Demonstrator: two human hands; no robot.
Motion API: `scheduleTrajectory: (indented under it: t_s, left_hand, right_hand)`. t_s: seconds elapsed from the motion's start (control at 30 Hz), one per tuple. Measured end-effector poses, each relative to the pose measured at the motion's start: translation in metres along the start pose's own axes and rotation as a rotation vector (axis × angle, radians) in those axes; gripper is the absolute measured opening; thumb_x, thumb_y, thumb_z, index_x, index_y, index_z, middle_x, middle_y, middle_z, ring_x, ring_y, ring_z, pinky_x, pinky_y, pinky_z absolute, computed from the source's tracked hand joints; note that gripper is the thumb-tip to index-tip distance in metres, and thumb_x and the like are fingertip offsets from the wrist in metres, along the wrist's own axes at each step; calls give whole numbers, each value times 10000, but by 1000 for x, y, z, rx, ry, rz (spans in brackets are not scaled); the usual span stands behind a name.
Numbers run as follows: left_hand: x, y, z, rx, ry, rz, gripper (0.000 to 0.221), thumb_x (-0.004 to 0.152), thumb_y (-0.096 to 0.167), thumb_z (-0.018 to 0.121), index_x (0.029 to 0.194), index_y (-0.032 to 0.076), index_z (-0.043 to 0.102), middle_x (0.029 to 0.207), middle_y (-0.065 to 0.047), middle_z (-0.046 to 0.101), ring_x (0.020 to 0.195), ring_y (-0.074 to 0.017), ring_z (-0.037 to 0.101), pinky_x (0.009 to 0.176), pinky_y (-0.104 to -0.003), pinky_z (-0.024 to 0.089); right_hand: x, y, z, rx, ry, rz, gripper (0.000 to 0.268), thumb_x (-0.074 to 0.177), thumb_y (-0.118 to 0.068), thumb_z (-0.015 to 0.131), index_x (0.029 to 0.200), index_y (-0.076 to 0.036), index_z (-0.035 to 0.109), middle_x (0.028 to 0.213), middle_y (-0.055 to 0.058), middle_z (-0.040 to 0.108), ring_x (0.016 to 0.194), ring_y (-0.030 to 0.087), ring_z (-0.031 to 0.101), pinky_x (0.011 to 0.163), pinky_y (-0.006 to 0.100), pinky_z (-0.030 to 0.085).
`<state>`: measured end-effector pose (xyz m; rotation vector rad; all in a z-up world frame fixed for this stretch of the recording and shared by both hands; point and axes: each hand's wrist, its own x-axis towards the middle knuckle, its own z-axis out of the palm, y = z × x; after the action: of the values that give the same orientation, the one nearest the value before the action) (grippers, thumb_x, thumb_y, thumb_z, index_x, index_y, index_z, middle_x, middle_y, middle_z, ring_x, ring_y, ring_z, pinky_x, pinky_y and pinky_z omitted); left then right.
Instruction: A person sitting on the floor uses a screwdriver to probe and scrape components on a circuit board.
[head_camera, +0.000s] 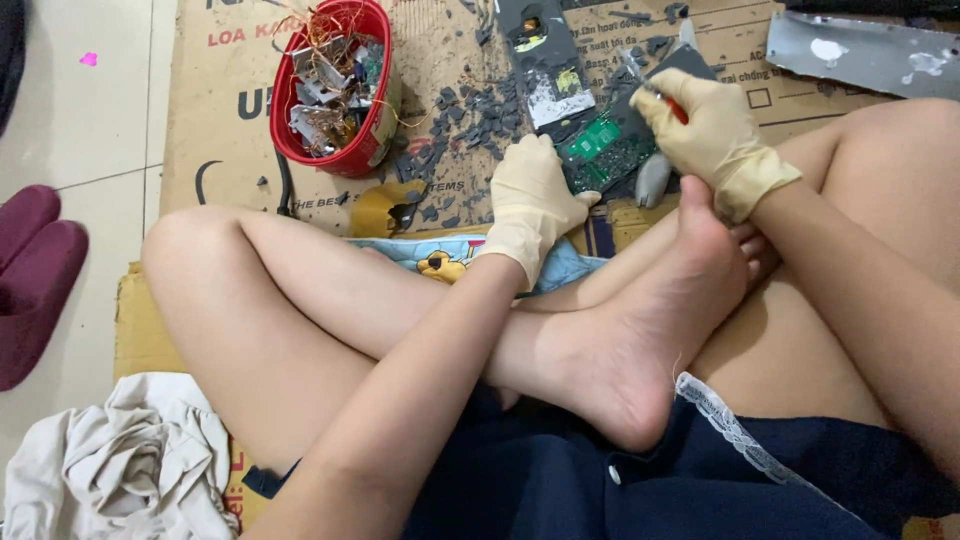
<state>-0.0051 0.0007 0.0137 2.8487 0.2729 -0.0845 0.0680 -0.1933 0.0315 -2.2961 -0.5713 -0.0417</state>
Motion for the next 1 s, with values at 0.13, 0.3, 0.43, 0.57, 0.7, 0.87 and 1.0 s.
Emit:
scheduleTrajectory:
  t_s: [0.13, 0.3, 0.43, 0.57, 0.7, 0.87, 1.0]
  left_hand:
    - [1, 0, 4, 72, 0, 55, 906, 608, 735, 877, 1155, 102, 529, 1118, -131, 592, 1063, -311, 591, 870, -435, 542]
    - [9, 8, 13, 76, -5, 107, 759, 648, 592, 866, 1112, 59, 590, 1049, -117, 681, 1000, -318, 682, 815, -437, 580]
    - [4, 3, -37, -44, 31, 141, 562, 693, 430, 819, 1060, 74, 587, 947, -97, 685, 864, -278, 674, 741, -413, 602]
    - [-7, -18, -49, -224, -210, 2, 563, 699, 532, 779, 1048, 128, 598, 1017, -59, 671, 1000, -244, 636, 854, -414, 551]
    - [-14, -30, -37, -251, -220, -16, 600, 629, 483, 814, 1102, 146, 664, 1130, -99, 738, 1173, -300, 682, 983, -473, 577]
    - [-29, -25, -46, -249, -128, 38, 761, 539, 401, 940, 1158, 51, 668, 1143, -167, 689, 1161, -373, 655, 994, -478, 571]
    - [-23, -34, -27, -294, -157, -87, 972, 488, 416, 1004, 1325, 113, 614, 1249, -122, 555, 1262, -338, 560, 1072, -450, 532]
  right_hand:
    - [11, -16, -18, -87, 51, -69, 197, 1164, -205, 589, 1111, -78, 729, 770, 59, 597, 717, 204, 510, 628, 369, 388]
    - [13, -96, -45, 28, -242, 307, 306, 1145, -227, 462, 991, -92, 690, 776, 66, 666, 563, 140, 553, 458, 315, 450]
    - [5, -139, -41, -32, -427, 474, 341, 1154, -274, 436, 866, -93, 461, 544, 138, 654, 499, 234, 706, 471, 328, 433]
    - [-28, -138, -1, 441, -238, 723, 229, 1078, -227, 515, 973, -47, 610, 678, 53, 585, 534, 111, 551, 450, 249, 508]
    - [-67, -89, 57, 530, -162, 858, 290, 1012, -274, 606, 930, -3, 672, 619, 116, 629, 480, 158, 619, 357, 327, 534]
    - [-68, -70, 63, 488, -200, 792, 355, 1016, -285, 615, 970, 63, 670, 621, 211, 646, 443, 215, 638, 345, 358, 559]
    - [-63, -85, 63, 393, -244, 715, 312, 980, -250, 644, 1067, 49, 664, 597, 220, 643, 354, 248, 603, 272, 363, 534]
